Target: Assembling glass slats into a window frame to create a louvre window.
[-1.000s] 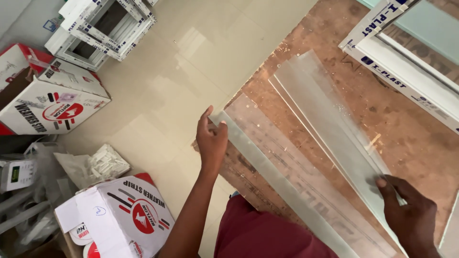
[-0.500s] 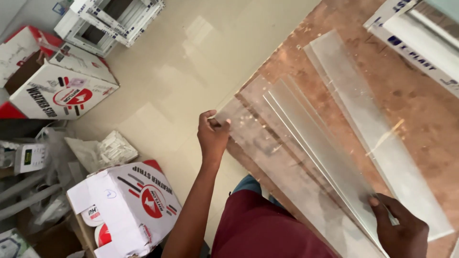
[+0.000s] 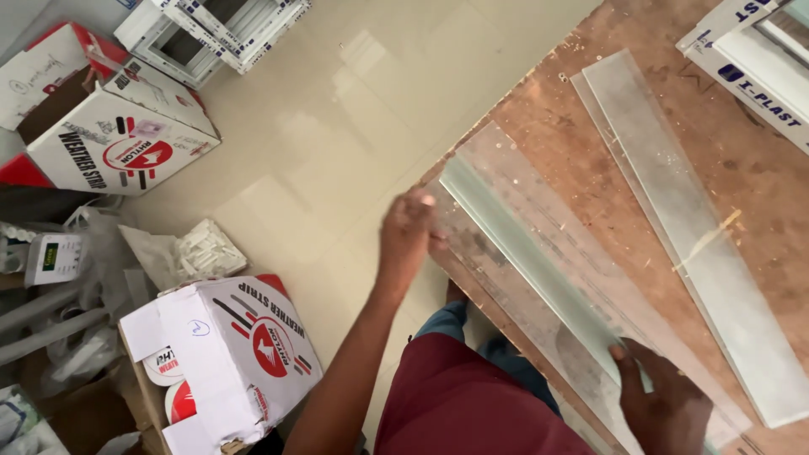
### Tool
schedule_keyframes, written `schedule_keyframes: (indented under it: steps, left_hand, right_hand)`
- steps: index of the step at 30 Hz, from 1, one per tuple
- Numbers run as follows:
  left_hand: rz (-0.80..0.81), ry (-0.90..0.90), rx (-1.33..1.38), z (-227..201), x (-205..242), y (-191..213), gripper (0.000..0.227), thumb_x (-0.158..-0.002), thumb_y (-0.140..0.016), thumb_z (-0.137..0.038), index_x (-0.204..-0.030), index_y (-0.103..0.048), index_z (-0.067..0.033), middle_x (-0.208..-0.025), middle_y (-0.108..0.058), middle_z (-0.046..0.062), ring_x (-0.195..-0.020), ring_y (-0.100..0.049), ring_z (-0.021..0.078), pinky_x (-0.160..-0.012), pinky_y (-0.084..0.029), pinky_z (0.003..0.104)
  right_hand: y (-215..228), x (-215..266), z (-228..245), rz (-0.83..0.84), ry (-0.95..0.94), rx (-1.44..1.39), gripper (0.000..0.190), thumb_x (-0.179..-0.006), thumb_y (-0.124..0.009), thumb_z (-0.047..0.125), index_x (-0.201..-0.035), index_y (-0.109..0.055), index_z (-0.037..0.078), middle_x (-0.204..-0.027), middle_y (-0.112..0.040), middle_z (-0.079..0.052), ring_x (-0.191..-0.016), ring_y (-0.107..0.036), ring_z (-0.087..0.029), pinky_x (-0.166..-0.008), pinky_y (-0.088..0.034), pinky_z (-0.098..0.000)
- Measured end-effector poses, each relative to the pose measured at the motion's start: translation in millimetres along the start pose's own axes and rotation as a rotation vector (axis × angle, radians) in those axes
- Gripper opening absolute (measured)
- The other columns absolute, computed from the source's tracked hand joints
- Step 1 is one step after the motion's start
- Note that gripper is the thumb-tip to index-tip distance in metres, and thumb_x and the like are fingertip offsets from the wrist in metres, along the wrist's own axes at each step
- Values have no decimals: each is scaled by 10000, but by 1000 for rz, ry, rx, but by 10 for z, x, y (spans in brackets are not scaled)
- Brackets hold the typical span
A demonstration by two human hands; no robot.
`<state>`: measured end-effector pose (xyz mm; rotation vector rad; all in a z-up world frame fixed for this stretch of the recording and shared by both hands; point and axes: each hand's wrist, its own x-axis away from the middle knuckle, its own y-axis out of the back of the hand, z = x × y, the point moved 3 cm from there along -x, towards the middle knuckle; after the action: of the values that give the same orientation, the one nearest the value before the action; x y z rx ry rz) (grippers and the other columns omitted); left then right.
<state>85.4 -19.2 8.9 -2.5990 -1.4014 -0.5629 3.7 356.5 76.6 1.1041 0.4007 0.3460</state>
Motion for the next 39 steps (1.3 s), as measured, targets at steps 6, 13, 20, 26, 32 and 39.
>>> schedule_keyframes:
  steps: [6, 13, 20, 26, 32, 39]
  left_hand:
    - [234, 229, 278, -198, 469, -260, 795, -900, -720, -318, -1486, -301, 18, -1184, -625, 233, -814, -759, 235, -642, -677, 341]
    - [68, 181, 244, -11, 591, -262, 522, -881, -750, -109, -1254, -410, 25, -1048, -602, 191, -805, -734, 225, -603, -666, 334]
    - [31, 167, 133, 97, 517, -221, 512, -903, -658, -23, -1312, -351, -11, -1048, -638, 161, -831, -734, 197, -626, -668, 323]
    - [44, 173, 101, 198, 476, -172, 595, -923, -617, -25, -1398, -258, -34, -1056, -642, 192, -832, -724, 216, -663, -655, 332]
    - [47, 157, -128, 36, 392, -32, 432, -927, -668, -83, -1288, -450, 10, -968, -706, 195, -779, -758, 223, -666, -623, 294]
    - [-18, -433, -550, -311, 121, 67, 398, -862, -764, -101, -1216, -604, -17, -1098, -644, 160, -934, -665, 299, -788, -559, 404]
  right_hand:
    - [-19, 139, 357, 19, 62, 135, 146, -924, -823, 197, -1046, -835, 118, -782, -763, -86, -613, -700, -184, -566, -537, -337]
    - [-36, 320, 546, -32, 314, 124, 246, -836, -764, 49, -1062, -805, 136, -984, -784, -26, -847, -741, -172, -777, -582, -338]
    - [-262, 358, 477, 48, 338, 68, 321, -744, -842, 215, -1053, -801, 140, -1096, -759, -26, -887, -691, -215, -769, -555, -350]
    - [-366, 314, 451, 90, 193, 45, 551, -675, -843, 350, -1169, -714, 143, -1349, -583, -172, -1241, -556, -385, -1031, -449, -517]
    - [-390, 274, 404, 131, 125, 26, 744, -692, -834, 427, -1331, -606, 123, -1457, -504, -174, -1301, -506, -414, -1064, -421, -565]
    - [-351, 187, 347, 175, 139, 50, 853, -652, -829, 456, -1386, -554, 122, -1411, -510, -162, -1266, -490, -412, -1046, -415, -562]
